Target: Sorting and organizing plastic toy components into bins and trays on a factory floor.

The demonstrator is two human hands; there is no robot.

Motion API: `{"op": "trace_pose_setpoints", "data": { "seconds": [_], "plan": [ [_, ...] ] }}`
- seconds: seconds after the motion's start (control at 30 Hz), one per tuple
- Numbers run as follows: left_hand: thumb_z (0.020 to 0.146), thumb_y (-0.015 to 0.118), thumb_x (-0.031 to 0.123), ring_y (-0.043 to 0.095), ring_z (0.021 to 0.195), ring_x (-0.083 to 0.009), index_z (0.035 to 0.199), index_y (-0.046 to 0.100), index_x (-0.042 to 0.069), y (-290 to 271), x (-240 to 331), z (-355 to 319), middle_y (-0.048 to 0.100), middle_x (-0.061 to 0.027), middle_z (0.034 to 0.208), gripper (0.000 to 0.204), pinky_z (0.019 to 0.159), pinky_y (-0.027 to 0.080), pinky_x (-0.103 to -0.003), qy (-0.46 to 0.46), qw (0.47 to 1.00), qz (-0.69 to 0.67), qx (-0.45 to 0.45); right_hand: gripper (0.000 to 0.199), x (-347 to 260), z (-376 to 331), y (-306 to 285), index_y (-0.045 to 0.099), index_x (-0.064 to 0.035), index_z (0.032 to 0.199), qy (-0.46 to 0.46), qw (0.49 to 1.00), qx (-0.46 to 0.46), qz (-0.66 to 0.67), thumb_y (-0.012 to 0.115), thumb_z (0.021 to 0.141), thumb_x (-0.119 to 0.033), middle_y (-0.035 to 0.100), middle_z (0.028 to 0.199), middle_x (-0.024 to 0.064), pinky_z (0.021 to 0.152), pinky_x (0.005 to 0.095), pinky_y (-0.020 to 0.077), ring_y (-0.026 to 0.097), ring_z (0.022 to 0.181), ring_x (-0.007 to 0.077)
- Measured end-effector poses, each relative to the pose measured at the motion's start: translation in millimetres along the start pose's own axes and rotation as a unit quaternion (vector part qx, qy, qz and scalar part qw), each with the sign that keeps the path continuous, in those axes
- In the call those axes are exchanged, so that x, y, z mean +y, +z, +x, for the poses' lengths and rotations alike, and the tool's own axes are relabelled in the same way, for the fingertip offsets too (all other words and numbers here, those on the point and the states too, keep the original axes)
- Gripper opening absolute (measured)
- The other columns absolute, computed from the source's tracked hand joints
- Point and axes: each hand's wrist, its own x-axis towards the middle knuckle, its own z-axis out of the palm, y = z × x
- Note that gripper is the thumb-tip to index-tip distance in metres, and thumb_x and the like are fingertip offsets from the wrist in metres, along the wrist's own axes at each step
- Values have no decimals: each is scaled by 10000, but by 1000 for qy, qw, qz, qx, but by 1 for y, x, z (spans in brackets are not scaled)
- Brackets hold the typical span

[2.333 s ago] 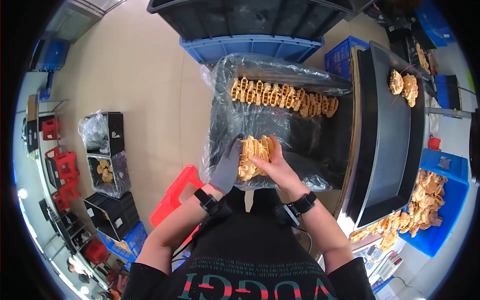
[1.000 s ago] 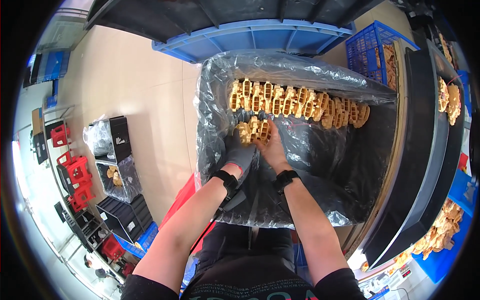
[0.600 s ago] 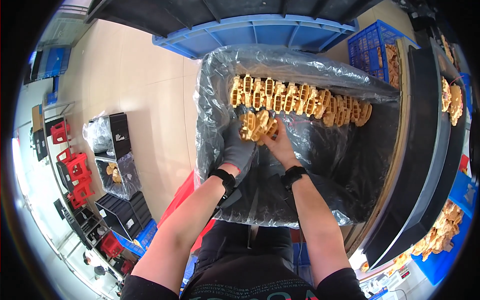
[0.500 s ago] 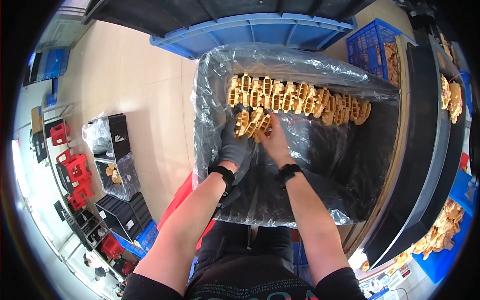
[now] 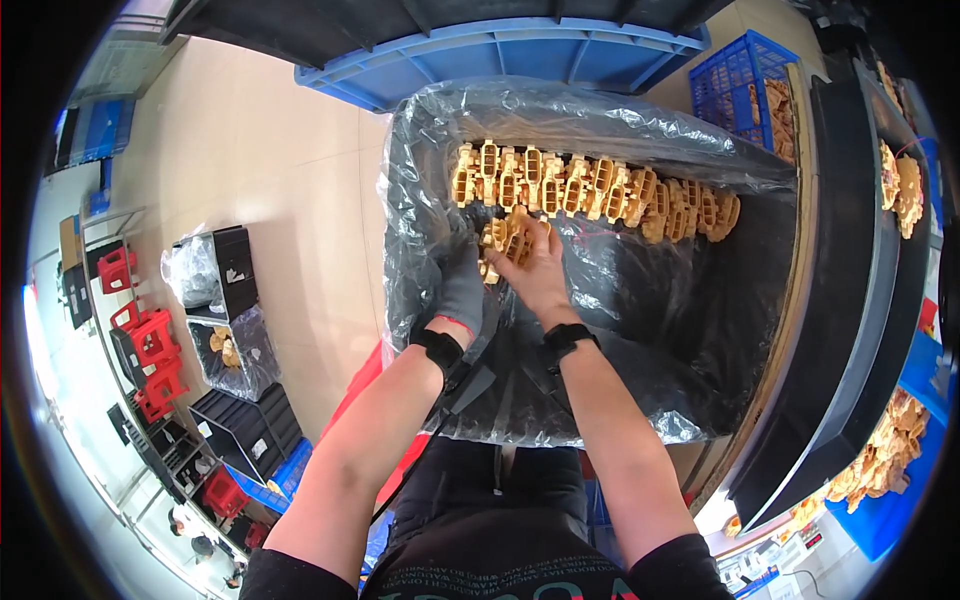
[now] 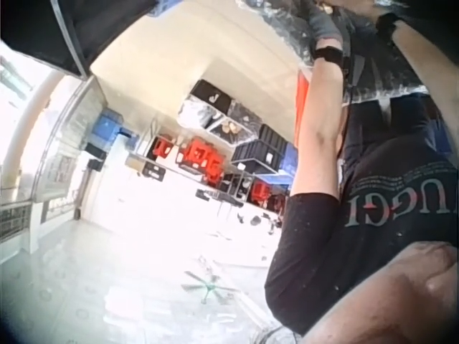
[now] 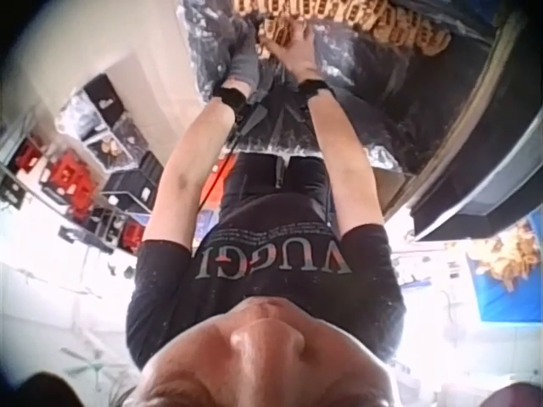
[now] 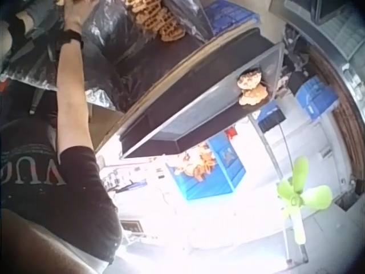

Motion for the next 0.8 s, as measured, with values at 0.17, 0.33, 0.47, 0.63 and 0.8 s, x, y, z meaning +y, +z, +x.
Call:
{"op": "trace_pose_setpoints", "data": {
  "seconds": [0.17, 0.33, 0.47, 0.63, 0.8],
  "plan": [
    [976, 423, 244, 522, 989, -160, 1222, 517, 42, -4, -2, -4, 559, -67, 1127, 332, 842, 430, -294, -58, 996, -41, -52, 732, -8, -4, 6, 415, -198, 1319, 8, 991, 43, -129, 767, 699, -363, 164, 1469, 262, 990, 451, 412, 414, 1192, 483],
    [959, 431, 113, 530, 1034, -182, 1261, 502, 32, -14, 6, -7, 561, -84, 1175, 320, 874, 429, -286, -190, 936, -285, -76, 629, -17, -9, 16, 439, -146, 1251, 31, 993, 70, -90, 739, 717, -287, 157, 1474, 254, 980, 454, 417, 413, 1195, 480],
    [907, 472, 4, 543, 1023, -177, 1253, 523, 38, -16, 19, -21, 580, -79, 1163, 351, 882, 433, -289, -164, 983, -81, -23, 577, -13, -8, 15, 438, -111, 1225, 35, 994, 85, -53, 710, 727, -215, 146, 1472, 265, 989, 451, 411, 406, 1202, 485],
    [846, 465, -94, 542, 1000, -168, 1216, 544, 23, -8, 27, -22, 591, -76, 1120, 397, 873, 429, -276, -168, 986, -22, 2, 589, -14, -10, 17, 433, -93, 1218, 29, 995, 93, -18, 743, 727, -195, 146, 1458, 291, 990, 425, 411, 400, 1218, 477],
    [770, 463, -131, 536, 934, -159, 1178, 552, 17, 1, 35, -17, 592, -63, 1037, 443, 850, 429, -270, -103, 993, 63, -3, 525, -14, -11, 18, 452, -50, 1160, 23, 994, 103, 22, 756, 744, -153, 159, 1435, 316, 969, 389, 426, 401, 1236, 453]
  ]
}}
